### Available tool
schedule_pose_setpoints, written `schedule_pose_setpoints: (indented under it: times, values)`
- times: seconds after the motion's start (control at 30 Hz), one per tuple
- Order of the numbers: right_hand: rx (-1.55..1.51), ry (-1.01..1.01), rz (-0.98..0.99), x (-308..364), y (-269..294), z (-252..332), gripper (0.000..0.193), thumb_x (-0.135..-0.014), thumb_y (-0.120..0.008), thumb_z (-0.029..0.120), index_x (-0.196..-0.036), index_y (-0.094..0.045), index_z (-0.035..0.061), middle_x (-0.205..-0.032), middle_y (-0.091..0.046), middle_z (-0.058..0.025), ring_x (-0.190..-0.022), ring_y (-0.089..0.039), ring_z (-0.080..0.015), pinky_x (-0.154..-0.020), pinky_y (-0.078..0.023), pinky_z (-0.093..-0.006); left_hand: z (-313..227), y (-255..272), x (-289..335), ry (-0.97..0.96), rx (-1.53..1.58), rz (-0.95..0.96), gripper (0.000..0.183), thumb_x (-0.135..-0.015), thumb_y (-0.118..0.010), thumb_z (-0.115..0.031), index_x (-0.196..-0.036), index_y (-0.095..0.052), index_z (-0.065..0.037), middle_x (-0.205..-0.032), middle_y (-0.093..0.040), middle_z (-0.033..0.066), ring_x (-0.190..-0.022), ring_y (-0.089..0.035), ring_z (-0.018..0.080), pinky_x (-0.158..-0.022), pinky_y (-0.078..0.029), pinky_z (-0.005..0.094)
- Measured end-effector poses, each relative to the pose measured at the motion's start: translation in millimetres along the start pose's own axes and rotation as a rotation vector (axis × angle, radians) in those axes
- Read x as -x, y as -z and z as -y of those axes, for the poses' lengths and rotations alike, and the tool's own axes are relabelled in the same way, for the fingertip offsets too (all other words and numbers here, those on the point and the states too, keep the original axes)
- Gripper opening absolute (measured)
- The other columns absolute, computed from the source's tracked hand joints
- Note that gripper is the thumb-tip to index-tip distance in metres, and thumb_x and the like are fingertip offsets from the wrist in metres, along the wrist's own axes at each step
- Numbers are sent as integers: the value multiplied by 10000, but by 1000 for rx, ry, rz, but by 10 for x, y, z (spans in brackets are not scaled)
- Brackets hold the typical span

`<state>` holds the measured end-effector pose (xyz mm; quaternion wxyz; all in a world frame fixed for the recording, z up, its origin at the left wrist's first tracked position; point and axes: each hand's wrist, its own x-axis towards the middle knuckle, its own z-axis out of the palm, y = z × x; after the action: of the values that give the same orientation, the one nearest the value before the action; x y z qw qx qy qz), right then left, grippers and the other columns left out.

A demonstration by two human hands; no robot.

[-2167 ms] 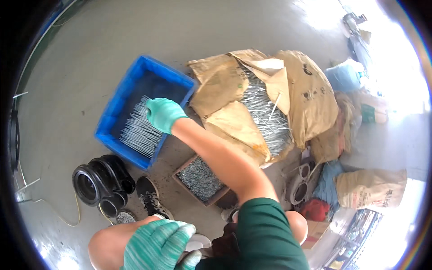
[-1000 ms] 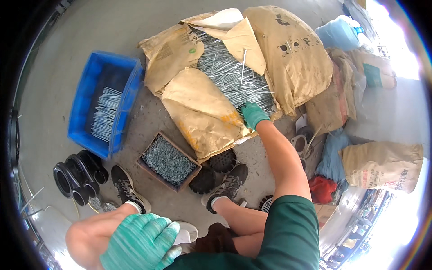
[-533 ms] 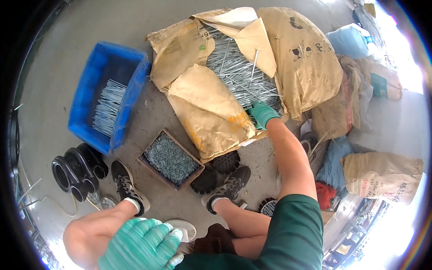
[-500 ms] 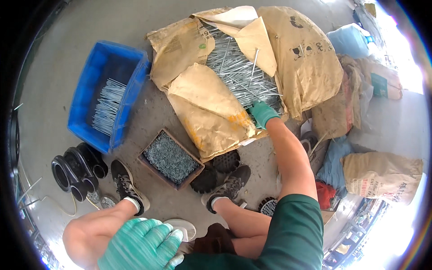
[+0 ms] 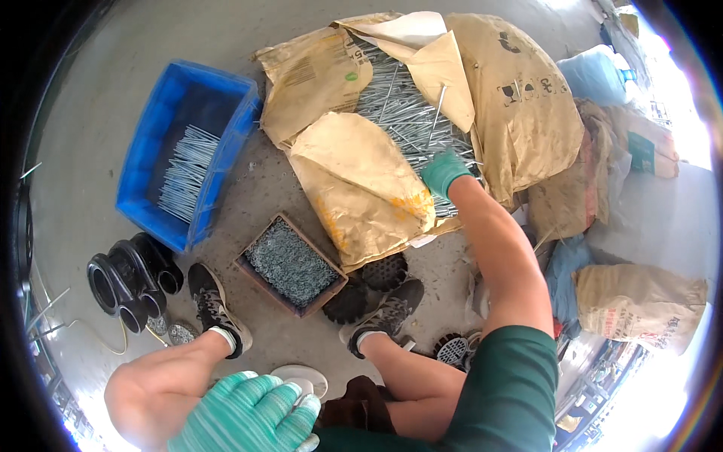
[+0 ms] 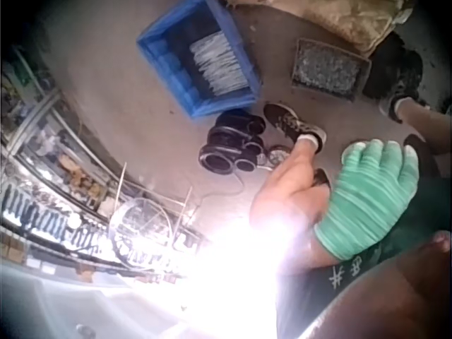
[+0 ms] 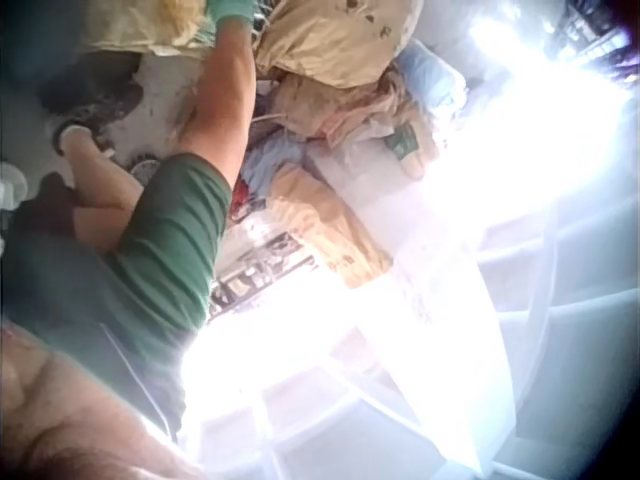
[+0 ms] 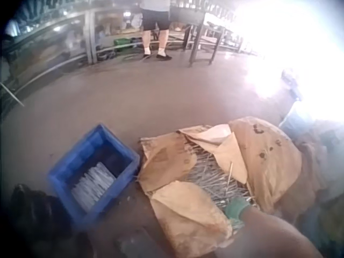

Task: The person bundles metal rods together. They pick up a bundle of rods and place several small metal clips onto the bundle one by one.

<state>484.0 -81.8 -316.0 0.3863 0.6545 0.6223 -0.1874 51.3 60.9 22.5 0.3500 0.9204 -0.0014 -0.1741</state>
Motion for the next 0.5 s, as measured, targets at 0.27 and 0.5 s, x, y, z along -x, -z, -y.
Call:
schedule_pose_setpoints:
  times: [0.27, 0.5]
  values:
    - [-332, -99, 313, -36, 457, 162, 351, -922, -539, 209, -1213, -657, 49, -1184, -675, -173, -1083, -655, -336, -895, -522, -435, -38, 176, -67, -1, -13, 87, 456, -827, -607, -272, -1226, -589, -51, -1119, -610, 103, -1063, -559, 280, -970, -415, 413]
    - [-269, -36, 499, 399, 680, -258, 361, -889, -621, 225, -1132, -662, -39, -1083, -701, -178, -929, -691, -327, -793, -539, -427, -91, -1, 151, -37, -41, -8, 423, -842, -610, -283, -1188, -595, -40, -1078, -625, 114, -1029, -585, 275, -947, -436, 407]
